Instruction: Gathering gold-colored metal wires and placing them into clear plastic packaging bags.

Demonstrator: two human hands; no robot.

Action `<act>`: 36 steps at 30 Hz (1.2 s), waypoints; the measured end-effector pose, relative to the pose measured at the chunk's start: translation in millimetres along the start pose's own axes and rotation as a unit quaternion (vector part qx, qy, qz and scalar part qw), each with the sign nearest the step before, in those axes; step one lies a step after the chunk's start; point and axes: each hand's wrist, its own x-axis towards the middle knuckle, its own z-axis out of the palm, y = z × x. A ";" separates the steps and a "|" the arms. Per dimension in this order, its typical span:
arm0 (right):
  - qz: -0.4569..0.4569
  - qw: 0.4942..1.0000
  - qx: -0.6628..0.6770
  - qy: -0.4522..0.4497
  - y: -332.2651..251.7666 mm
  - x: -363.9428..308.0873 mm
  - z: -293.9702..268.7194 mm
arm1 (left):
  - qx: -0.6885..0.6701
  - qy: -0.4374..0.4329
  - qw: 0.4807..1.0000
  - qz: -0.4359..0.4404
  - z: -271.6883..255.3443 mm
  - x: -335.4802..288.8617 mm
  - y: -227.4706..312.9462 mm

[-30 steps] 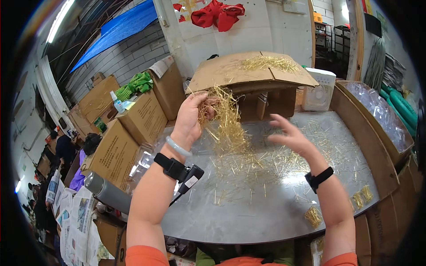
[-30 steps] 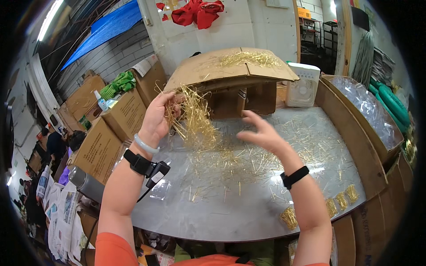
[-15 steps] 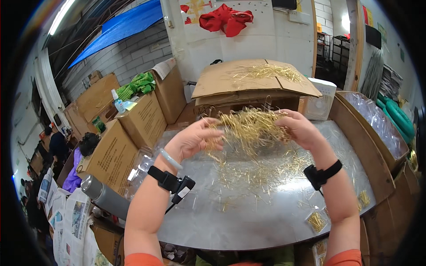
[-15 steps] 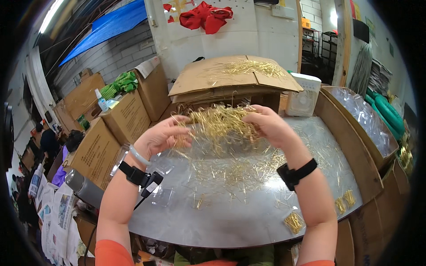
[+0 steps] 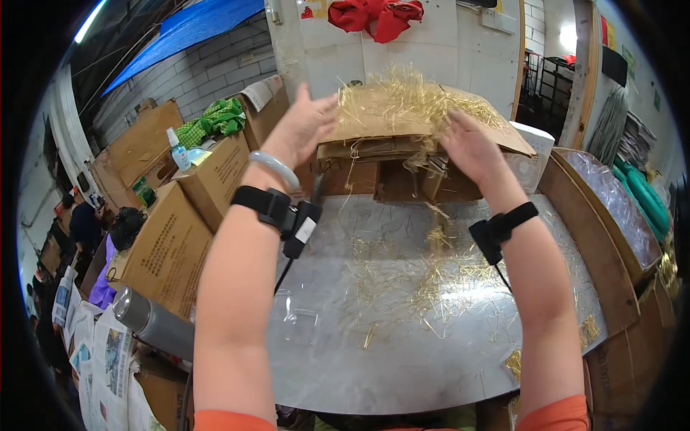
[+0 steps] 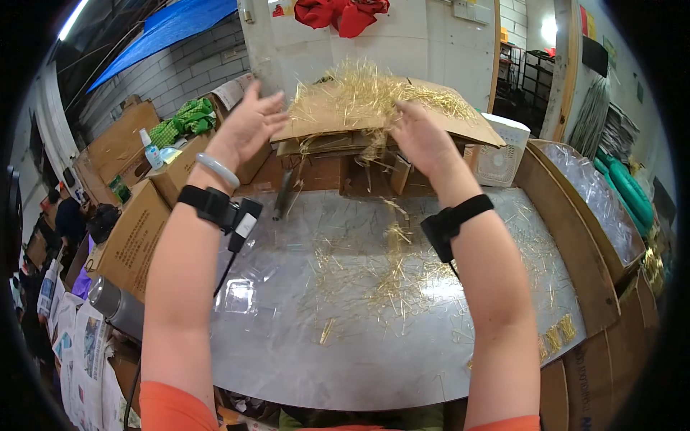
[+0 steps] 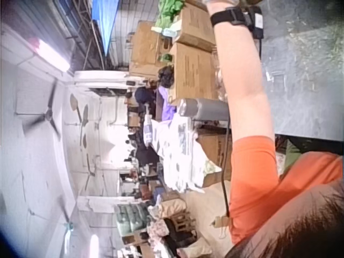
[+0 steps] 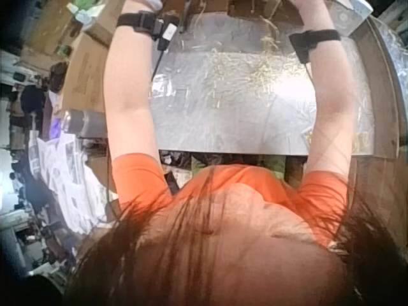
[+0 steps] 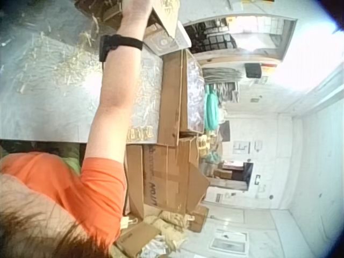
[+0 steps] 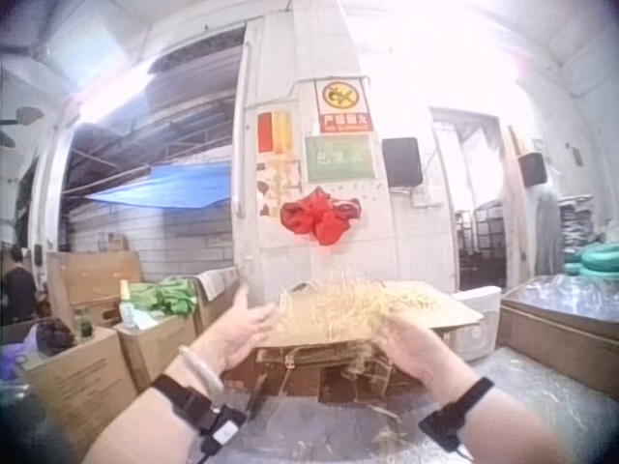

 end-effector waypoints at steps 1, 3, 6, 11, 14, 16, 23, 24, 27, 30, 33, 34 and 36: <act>0.007 0.999 -0.026 0.026 12.5 -4.5 7.2 | 0.003 -0.030 0.999 -0.015 2.3 -0.4 -12.8; 0.041 0.996 -0.079 0.027 23.0 -16.8 14.0 | 0.016 -0.093 0.995 -0.029 4.5 -1.1 -39.7; 0.018 0.995 -0.086 0.037 30.1 -19.9 8.8 | 0.002 -0.124 0.992 -0.002 3.9 5.7 -69.2; 0.006 0.988 -0.140 0.061 35.5 -14.9 -3.4 | 0.035 -0.130 0.991 -0.024 26.8 11.8 -91.1; -0.025 0.979 -0.188 0.076 43.9 -13.4 4.4 | 0.089 -0.085 0.992 0.021 35.4 24.4 -112.4; -0.063 0.965 -0.238 0.092 48.8 -17.1 0.6 | 0.139 -0.027 0.986 0.088 38.9 20.8 -119.5; 0.033 0.874 -0.386 0.293 93.1 -47.6 -42.5 | 0.213 0.331 0.919 0.015 46.2 -9.5 -140.1; 0.108 0.868 -0.392 0.283 98.1 -52.6 -42.2 | 0.143 0.329 0.932 -0.051 45.4 -17.0 -140.8; 0.223 0.849 -0.445 0.177 117.0 -62.3 -35.2 | 0.027 0.196 0.972 -0.129 36.7 -22.0 -152.5; 0.154 0.878 -0.444 0.097 141.4 -63.4 -50.4 | -0.043 0.070 0.982 -0.169 38.8 -25.1 -148.0; 0.186 0.857 -0.479 0.029 145.5 -49.5 -66.7 | -0.074 -0.017 0.983 -0.170 45.5 -24.4 -138.9; 0.200 0.853 -0.483 -0.001 147.0 -46.2 -65.6 | -0.065 -0.020 0.985 -0.158 43.1 -19.2 -140.2; 0.179 0.902 -0.391 0.033 147.8 -47.5 -54.4 | -0.059 -0.023 0.989 -0.132 38.7 -11.2 -143.3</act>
